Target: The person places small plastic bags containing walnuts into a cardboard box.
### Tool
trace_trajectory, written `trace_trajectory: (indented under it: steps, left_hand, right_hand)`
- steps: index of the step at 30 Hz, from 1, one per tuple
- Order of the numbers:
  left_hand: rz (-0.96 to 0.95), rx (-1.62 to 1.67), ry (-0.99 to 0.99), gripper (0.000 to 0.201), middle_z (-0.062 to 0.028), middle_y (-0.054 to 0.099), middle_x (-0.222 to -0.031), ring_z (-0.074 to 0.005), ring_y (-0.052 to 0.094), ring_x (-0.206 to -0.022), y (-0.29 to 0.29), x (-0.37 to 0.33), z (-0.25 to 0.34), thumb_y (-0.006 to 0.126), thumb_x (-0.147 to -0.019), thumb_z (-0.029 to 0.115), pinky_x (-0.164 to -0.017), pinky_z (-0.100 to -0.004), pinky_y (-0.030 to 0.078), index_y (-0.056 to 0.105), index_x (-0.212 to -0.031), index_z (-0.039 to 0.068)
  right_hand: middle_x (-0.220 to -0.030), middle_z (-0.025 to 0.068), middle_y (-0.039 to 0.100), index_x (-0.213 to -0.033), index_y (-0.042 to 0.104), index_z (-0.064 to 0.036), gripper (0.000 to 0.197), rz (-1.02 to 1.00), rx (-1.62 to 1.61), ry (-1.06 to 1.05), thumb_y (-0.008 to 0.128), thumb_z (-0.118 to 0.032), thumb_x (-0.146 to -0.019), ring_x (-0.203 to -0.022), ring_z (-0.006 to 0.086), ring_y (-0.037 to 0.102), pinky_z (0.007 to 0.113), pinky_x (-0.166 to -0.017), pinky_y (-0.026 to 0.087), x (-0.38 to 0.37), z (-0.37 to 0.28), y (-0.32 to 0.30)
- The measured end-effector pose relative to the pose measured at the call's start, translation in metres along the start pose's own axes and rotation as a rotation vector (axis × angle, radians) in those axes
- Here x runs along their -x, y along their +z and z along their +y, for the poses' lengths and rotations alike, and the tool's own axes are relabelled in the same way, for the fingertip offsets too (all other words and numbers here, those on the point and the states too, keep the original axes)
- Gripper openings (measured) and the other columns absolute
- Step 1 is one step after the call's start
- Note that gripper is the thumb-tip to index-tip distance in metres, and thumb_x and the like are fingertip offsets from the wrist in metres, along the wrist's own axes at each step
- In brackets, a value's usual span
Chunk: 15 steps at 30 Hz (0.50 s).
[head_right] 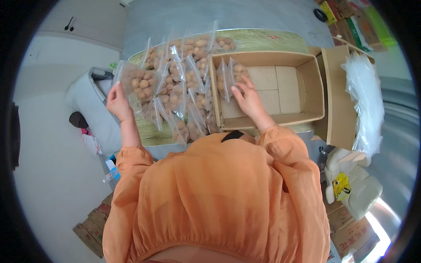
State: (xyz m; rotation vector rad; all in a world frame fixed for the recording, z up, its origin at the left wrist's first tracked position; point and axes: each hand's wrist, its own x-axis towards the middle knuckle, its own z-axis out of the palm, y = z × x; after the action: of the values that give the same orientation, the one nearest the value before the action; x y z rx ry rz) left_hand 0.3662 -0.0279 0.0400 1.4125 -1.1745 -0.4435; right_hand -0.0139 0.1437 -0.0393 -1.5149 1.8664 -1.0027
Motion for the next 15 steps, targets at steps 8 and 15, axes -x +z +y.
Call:
trace_trajectory:
  steps: [8,15]
  left_hand:
    - [-0.402,0.616,-0.251,0.02,-0.0101,0.069,-0.104,-0.0141,0.063,-0.093,0.048,0.033,0.171,0.062,-0.093,0.01,-0.085,-0.0269,0.049,0.065,-0.107,-0.004]
    - [-0.879,0.924,-0.687,0.022,-0.0085,0.069,-0.106,-0.0146,0.063,-0.096,0.152,0.121,0.234,0.063,-0.093,0.013,-0.086,-0.0284,0.05,0.067,-0.109,-0.001]
  right_hand:
    - [-0.13,0.0259,0.055,-0.118,0.062,0.0006,0.038,-0.007,-0.333,0.23,0.056,-0.03,-0.097,-0.12,0.0346,0.055,0.035,-0.101,0.041,-0.009,0.012,0.002]
    - [-0.128,0.0197,0.059,-0.131,0.054,-0.0028,0.045,-0.064,-0.238,0.41,0.05,-0.033,-0.097,-0.12,0.0333,0.054,0.039,-0.1,0.042,-0.011,-0.013,-0.006]
